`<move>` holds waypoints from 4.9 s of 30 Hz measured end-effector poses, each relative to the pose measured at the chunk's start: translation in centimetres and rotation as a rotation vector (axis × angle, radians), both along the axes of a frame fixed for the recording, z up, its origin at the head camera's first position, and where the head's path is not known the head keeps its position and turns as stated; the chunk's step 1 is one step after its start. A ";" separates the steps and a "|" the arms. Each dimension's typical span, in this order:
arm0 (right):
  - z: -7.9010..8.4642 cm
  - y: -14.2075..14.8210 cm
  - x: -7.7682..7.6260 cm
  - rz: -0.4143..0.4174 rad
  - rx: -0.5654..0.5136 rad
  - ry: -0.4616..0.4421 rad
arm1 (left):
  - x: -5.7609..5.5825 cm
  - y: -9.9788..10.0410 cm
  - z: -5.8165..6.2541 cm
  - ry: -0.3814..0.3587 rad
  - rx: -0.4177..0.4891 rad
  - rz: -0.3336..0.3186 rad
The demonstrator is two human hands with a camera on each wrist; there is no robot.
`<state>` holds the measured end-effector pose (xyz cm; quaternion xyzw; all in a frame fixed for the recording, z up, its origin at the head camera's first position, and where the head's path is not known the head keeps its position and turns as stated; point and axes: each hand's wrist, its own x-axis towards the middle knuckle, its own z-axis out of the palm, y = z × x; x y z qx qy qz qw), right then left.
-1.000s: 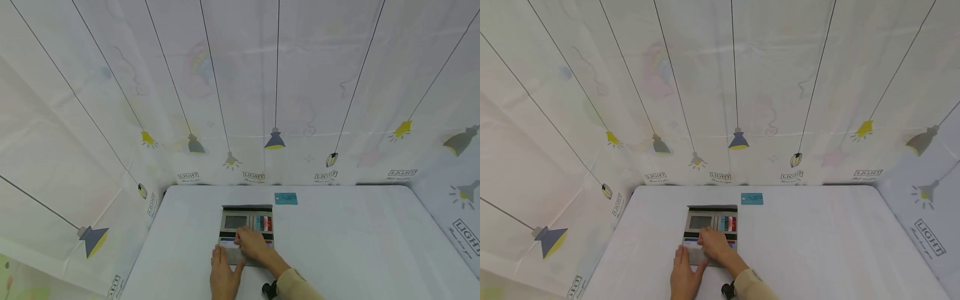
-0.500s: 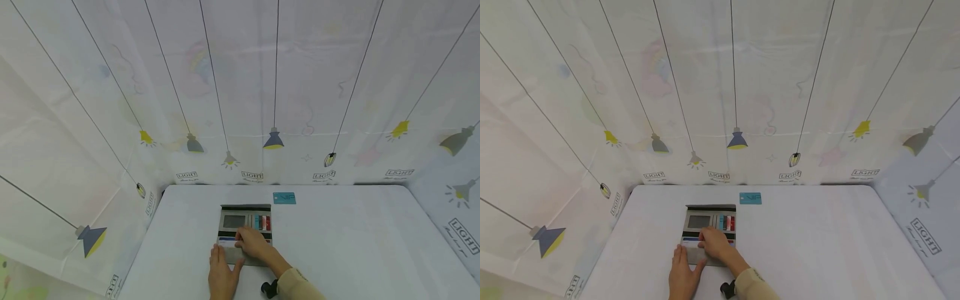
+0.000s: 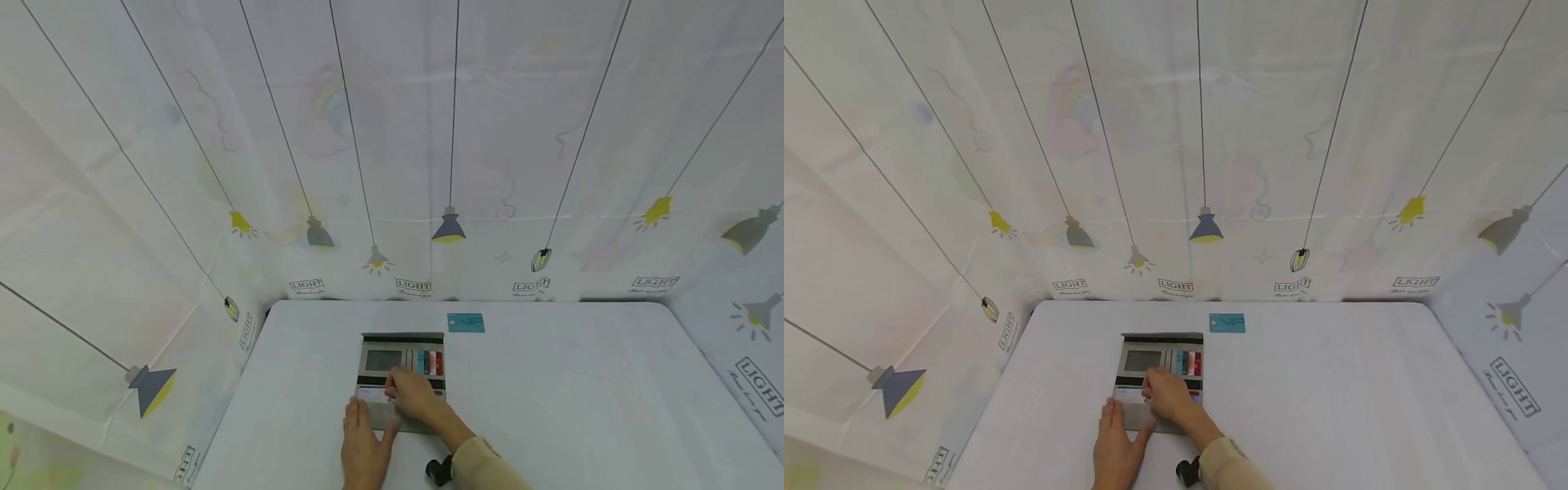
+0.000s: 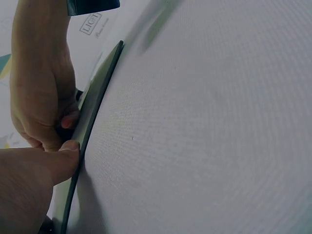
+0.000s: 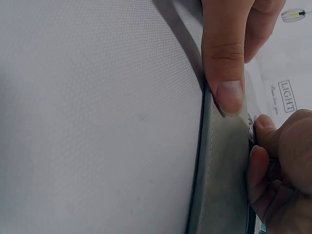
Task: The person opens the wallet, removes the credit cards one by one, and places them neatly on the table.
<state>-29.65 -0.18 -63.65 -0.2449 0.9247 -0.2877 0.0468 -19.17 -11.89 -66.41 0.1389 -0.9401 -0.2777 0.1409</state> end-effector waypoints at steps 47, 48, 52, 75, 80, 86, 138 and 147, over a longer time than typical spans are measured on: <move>0.0 0.1 0.4 -0.100 -0.085 -0.033 | 0.0 -0.1 -0.3 0.052 -0.025 -0.010; -0.1 0.1 0.4 -0.105 -0.094 -0.038 | 0.0 0.0 -0.3 0.047 -0.024 -0.010; -0.5 0.2 0.2 -0.122 -0.132 -0.066 | 0.1 -0.1 -0.1 0.037 -0.016 -0.010; -0.3 1.3 1.0 -0.103 -0.301 -0.063 | -0.1 0.0 -0.3 0.014 -0.017 -0.016; -0.6 2.0 1.2 -0.169 -0.380 -0.024 | 0.0 0.0 -0.3 0.019 -0.023 -0.010; -0.5 3.6 1.6 -0.234 -0.486 -0.069 | 0.1 -0.1 -0.2 0.038 -0.027 -0.007; -2.2 14.8 -5.3 -0.776 -0.309 -0.026 | 0.0 -0.1 -0.2 -0.042 -0.003 -0.008; -1.9 15.0 -6.1 -0.769 -0.257 -0.098 | 0.1 0.0 0.1 -0.051 -0.003 0.001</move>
